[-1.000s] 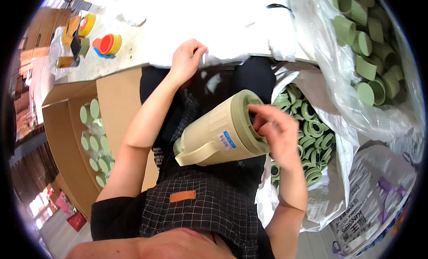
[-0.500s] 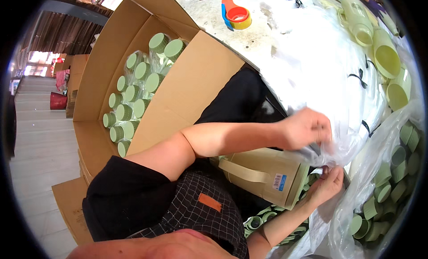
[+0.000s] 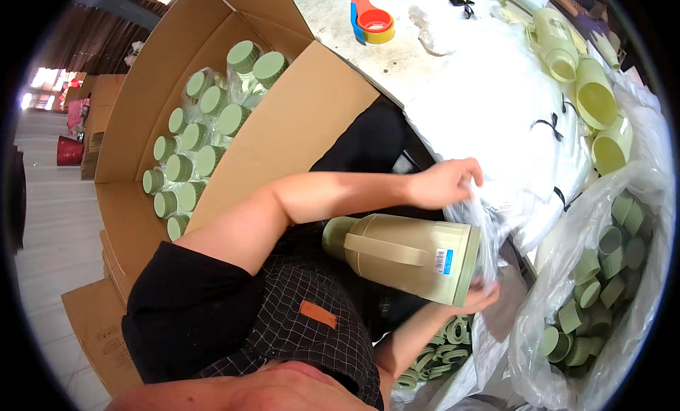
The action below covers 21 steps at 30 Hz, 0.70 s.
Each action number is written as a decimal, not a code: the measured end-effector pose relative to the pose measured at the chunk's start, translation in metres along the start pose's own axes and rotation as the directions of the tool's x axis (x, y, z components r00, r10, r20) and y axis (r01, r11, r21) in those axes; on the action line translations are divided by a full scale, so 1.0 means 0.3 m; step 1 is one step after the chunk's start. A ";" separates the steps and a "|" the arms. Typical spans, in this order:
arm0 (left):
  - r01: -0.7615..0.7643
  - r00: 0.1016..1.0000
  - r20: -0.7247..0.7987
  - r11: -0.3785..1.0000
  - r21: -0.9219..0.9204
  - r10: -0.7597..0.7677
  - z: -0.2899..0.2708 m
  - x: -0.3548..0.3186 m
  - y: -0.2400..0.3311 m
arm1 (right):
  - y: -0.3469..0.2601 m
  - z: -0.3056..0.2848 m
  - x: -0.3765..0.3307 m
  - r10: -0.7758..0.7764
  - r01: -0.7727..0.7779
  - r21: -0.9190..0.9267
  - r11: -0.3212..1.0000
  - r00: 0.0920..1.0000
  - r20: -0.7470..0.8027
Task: The person assembles plastic pitchers by placing green lids onto yellow bodies, wraps the assembled pitchers in plastic bags, and places them into a cardboard box. After filling the box, the person folds the flaps and uses a tape dispenser to seal it.
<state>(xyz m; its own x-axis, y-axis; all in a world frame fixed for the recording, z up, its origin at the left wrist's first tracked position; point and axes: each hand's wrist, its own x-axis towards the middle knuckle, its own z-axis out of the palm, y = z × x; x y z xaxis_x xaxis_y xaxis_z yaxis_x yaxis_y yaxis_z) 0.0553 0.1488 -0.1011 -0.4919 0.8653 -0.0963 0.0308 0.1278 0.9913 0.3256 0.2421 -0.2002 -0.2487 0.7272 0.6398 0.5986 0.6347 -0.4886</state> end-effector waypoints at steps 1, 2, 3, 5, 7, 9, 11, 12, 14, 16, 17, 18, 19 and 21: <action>-0.068 0.994 0.087 0.998 0.010 0.067 -0.011 -0.093 0.117 | -0.158 -0.054 -0.020 0.260 -0.261 0.181 0.948 0.965 0.030; -0.258 0.952 0.193 0.962 0.092 0.237 -0.029 -0.197 0.220 | -0.314 -0.113 -0.036 0.500 -0.483 0.350 0.802 0.865 0.048; -0.624 0.781 0.184 0.759 0.188 0.596 -0.026 -0.280 0.262 | -0.368 -0.144 -0.076 0.508 -0.509 0.503 0.698 0.848 0.153; -0.575 0.814 0.233 0.684 0.449 0.532 -0.046 -0.433 0.305 | -0.421 -0.171 -0.171 0.417 -0.558 0.639 0.529 0.827 0.378; -0.423 0.869 0.004 0.740 0.523 0.494 -0.098 -0.540 0.233 | -0.465 -0.191 -0.213 0.222 -0.645 0.601 0.472 0.746 0.627; -0.296 0.880 -0.146 0.762 0.576 0.452 -0.162 -0.650 0.109 | -0.490 -0.201 -0.259 0.135 -0.796 0.485 0.362 0.559 0.818; -0.234 0.884 -0.190 0.756 0.611 0.428 -0.225 -0.733 -0.011 | -0.566 -0.218 -0.247 -0.039 -0.750 0.369 0.550 0.418 0.908; -0.117 0.915 -0.246 0.796 0.595 0.319 -0.230 -0.774 -0.031 | -0.594 -0.219 -0.240 -0.110 -0.700 0.316 0.641 0.323 0.940; 0.114 0.928 -0.357 0.831 0.545 0.108 -0.239 -0.843 -0.016 | -0.608 -0.131 -0.222 -0.290 -0.755 0.293 0.587 0.141 0.947; -0.028 0.768 -0.269 0.451 0.892 0.581 -0.349 -0.925 -0.115 | -0.739 -0.087 -0.145 -0.428 -0.782 0.404 0.475 0.196 0.882; 0.205 0.898 -0.328 0.381 0.902 0.294 -0.413 -0.953 -0.043 | -0.822 -0.076 -0.095 -0.458 -0.761 0.485 0.431 0.279 0.844; 0.221 0.787 -0.519 0.633 0.742 0.334 -0.506 -0.928 0.067 | -0.918 -0.068 -0.036 -0.486 -0.731 0.565 0.382 0.361 0.796; 0.326 0.692 -0.641 0.650 0.687 0.331 -0.601 -0.935 0.074 | -1.009 -0.065 0.025 -0.601 -0.587 0.709 0.391 0.421 0.679; 0.283 0.468 -0.779 0.764 0.579 0.417 -0.850 -0.997 0.044 | -1.189 -0.056 0.101 -0.789 -0.391 0.898 0.199 0.479 0.384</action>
<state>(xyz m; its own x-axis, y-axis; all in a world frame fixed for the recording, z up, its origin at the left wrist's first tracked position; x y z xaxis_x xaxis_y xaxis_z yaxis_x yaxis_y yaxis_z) -0.0191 -0.2318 -0.0363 -0.8952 0.0812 0.4382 0.3887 0.6231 0.6787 0.1173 0.0335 0.0035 -0.8840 -0.0522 0.4646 -0.4675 0.0768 -0.8807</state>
